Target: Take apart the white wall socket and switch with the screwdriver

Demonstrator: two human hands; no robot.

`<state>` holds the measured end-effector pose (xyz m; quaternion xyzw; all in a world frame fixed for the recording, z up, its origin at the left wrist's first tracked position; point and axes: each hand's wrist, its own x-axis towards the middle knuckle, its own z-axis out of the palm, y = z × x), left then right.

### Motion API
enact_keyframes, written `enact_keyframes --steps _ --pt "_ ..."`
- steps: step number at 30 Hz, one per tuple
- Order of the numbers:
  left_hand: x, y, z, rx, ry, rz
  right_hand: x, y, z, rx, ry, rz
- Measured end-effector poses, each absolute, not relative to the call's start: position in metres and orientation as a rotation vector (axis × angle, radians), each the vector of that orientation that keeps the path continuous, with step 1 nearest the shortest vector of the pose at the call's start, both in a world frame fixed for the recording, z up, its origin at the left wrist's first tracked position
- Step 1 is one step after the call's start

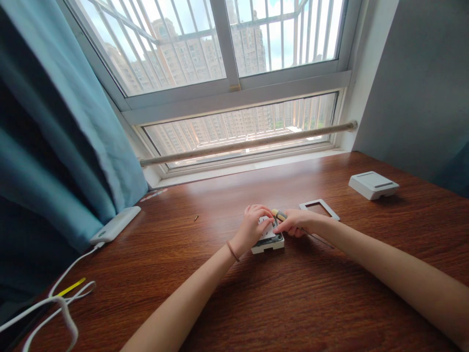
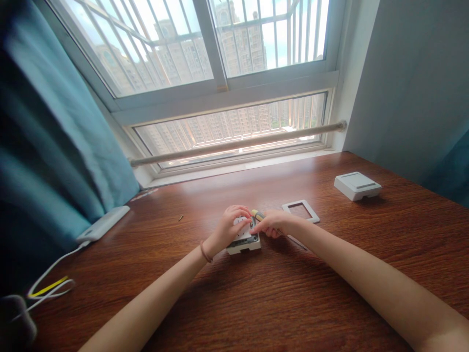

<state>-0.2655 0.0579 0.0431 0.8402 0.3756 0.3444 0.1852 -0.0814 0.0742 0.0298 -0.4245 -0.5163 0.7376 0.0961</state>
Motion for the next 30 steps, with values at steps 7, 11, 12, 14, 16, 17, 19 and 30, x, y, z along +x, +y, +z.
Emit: enact_keyframes --steps 7,11,12,14,16,17,19,30 --pt "-0.275 0.064 0.054 2.345 1.048 1.160 -0.081 0.074 0.031 -1.267 -1.524 2.179" --pt "-0.313 0.087 0.053 2.396 1.226 1.201 -0.081 0.072 0.032 -1.280 -1.522 2.184" --pt "-0.328 0.094 0.051 2.413 1.270 1.188 -0.081 0.072 0.033 -1.281 -1.521 2.185" --pt "-0.360 0.108 0.047 2.415 1.355 1.177 -0.081 0.071 0.033 -1.277 -1.520 2.189" --pt "-0.395 0.121 0.042 2.402 1.456 1.170 -0.081 0.071 0.033 -1.273 -1.516 2.195" --pt "-0.412 0.126 0.039 2.392 1.506 1.165 -0.081 0.071 0.033 -1.271 -1.514 2.196" --pt "-0.443 0.134 0.031 2.377 1.589 1.148 -0.080 0.071 0.031 -1.267 -1.510 2.197" --pt "-0.516 0.151 -0.005 2.357 1.710 0.995 -0.079 0.071 0.027 -1.274 -1.509 2.193"
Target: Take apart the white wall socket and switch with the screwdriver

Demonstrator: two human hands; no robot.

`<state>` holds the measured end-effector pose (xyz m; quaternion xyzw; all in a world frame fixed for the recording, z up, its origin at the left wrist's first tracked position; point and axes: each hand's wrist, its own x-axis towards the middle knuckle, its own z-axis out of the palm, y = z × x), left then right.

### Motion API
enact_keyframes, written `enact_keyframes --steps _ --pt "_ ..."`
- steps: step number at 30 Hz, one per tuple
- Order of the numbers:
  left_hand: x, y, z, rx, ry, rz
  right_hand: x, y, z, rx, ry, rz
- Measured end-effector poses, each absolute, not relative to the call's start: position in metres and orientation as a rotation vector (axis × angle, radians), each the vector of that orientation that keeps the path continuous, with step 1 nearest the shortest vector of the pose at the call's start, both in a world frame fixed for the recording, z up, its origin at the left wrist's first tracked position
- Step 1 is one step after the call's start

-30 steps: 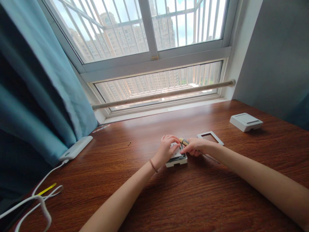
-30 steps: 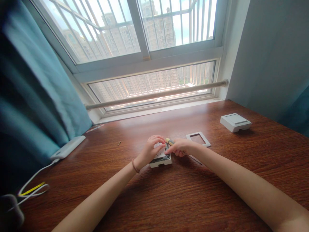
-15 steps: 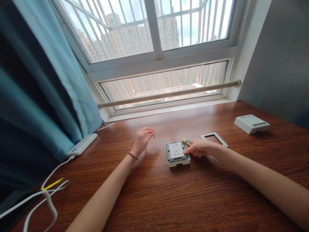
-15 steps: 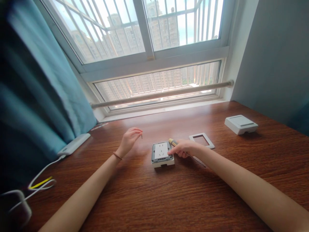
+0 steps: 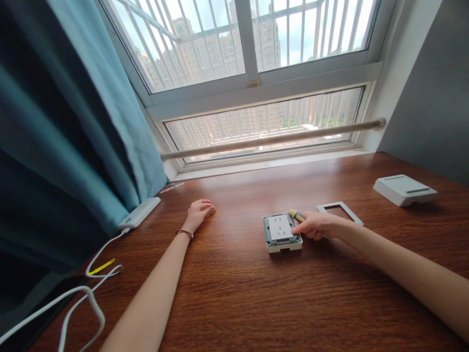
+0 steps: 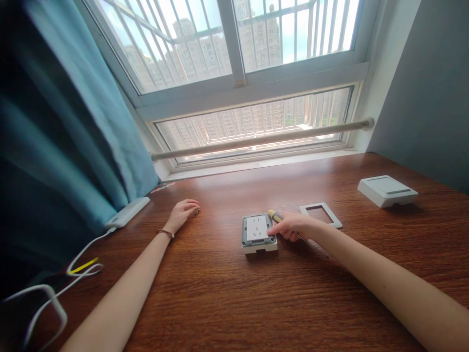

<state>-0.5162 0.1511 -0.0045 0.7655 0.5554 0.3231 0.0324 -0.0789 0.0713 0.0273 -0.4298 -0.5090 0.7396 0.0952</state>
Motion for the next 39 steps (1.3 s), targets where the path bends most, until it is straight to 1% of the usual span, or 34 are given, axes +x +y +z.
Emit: enact_keyframes --steps 14,18,22,25,27,30,32,35,39 --pt "-0.508 0.151 -0.005 2.310 1.848 0.950 -0.079 0.070 0.027 -1.281 -1.511 2.169" --pt "-0.505 0.146 0.000 2.299 1.850 1.000 -0.078 0.070 0.026 -1.264 -1.483 2.175" --pt "-0.488 0.137 0.007 2.296 1.824 1.139 -0.078 0.069 0.025 -1.254 -1.447 2.180" --pt "-0.453 0.124 0.012 2.318 1.719 1.214 -0.079 0.069 0.027 -1.230 -1.399 2.192" --pt "-0.420 0.110 0.015 2.351 1.587 1.192 -0.078 0.071 0.028 -1.213 -1.346 2.198" --pt "-0.371 0.082 0.016 2.386 1.366 1.071 -0.073 0.072 0.028 -1.191 -1.261 2.191" --pt "-0.346 0.062 0.017 2.249 1.164 0.923 -0.069 0.071 0.027 -1.174 -1.223 2.161" --pt "-0.328 0.042 0.015 2.094 1.011 0.798 -0.068 0.063 0.024 -1.141 -1.202 2.069" --pt "-0.325 0.037 0.013 1.986 0.938 0.781 -0.074 0.053 0.022 -1.136 -1.241 1.948"
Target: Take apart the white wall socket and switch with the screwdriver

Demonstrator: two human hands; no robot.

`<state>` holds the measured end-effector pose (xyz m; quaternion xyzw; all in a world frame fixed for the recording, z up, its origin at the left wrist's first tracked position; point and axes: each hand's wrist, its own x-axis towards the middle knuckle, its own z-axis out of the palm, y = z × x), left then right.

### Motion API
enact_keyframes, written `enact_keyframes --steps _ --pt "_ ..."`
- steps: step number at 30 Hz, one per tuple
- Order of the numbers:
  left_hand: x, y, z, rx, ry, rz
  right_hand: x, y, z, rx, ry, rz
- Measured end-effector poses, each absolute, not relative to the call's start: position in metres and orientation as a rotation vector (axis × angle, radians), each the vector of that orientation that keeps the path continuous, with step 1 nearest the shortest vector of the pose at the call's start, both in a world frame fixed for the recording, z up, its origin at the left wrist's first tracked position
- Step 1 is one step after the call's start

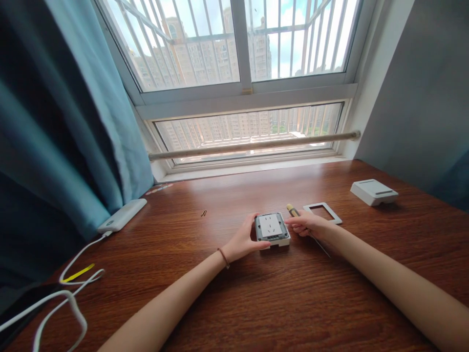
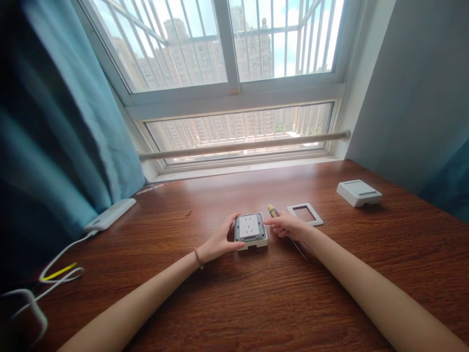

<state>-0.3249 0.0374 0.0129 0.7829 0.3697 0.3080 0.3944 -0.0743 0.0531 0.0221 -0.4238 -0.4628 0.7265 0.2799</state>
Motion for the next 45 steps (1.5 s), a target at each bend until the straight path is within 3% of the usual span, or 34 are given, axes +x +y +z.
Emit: enact_keyframes --steps 25,45 --pt "-0.329 0.046 0.008 1.829 0.844 0.802 -0.083 0.053 0.014 -1.328 -1.383 1.733" --pt "-0.328 0.034 0.026 2.138 0.876 1.141 -0.080 0.044 0.029 -1.189 -1.251 1.756"
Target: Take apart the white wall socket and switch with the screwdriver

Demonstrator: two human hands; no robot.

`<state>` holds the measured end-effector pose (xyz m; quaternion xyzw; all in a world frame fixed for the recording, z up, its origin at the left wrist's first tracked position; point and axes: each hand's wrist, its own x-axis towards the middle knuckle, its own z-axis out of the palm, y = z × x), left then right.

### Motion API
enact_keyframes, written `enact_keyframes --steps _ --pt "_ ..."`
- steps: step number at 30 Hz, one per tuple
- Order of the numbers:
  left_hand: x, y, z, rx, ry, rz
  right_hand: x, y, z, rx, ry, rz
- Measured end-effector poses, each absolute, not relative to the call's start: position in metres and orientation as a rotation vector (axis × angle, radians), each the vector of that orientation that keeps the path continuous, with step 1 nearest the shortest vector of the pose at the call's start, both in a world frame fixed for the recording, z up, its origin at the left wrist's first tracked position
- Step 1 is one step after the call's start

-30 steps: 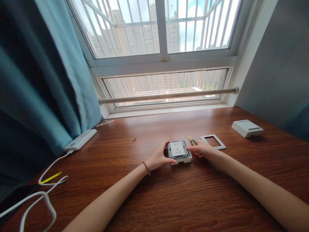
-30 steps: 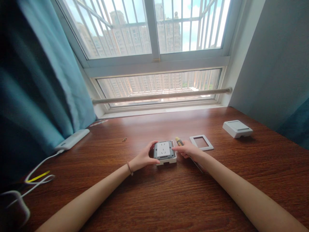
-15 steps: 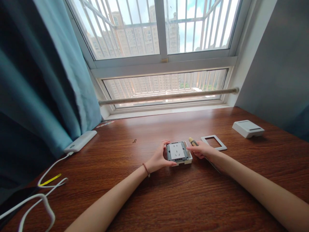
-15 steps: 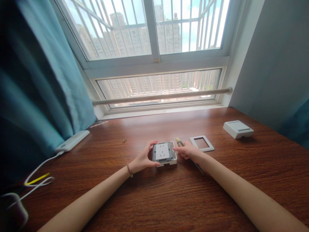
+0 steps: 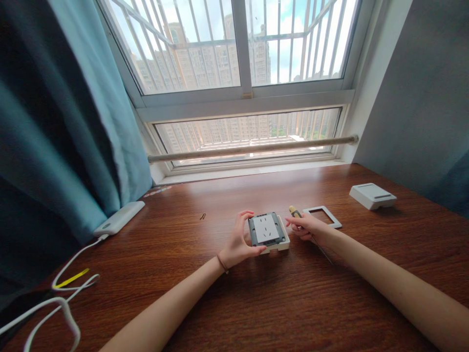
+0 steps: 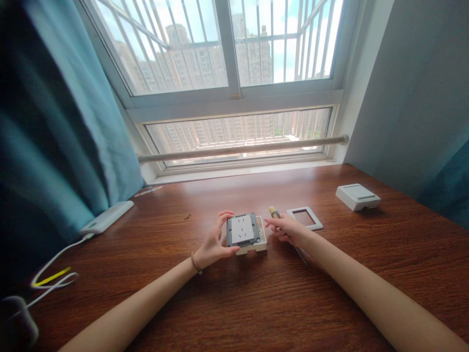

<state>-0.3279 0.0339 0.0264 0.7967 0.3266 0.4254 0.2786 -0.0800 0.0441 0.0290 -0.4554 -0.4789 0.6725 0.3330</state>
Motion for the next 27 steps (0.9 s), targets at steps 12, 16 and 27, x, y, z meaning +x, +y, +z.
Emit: enact_keyframes --steps 12,16,27 --pt "-0.311 0.008 0.037 2.186 0.828 1.219 -0.102 0.008 0.050 -1.160 -1.256 1.540" --pt "-0.321 0.021 0.029 2.218 0.801 1.127 -0.076 0.008 0.052 -1.159 -1.204 1.512" --pt "-0.332 0.047 -0.003 1.975 0.880 0.828 -0.033 0.015 0.030 -1.406 -1.230 1.636"
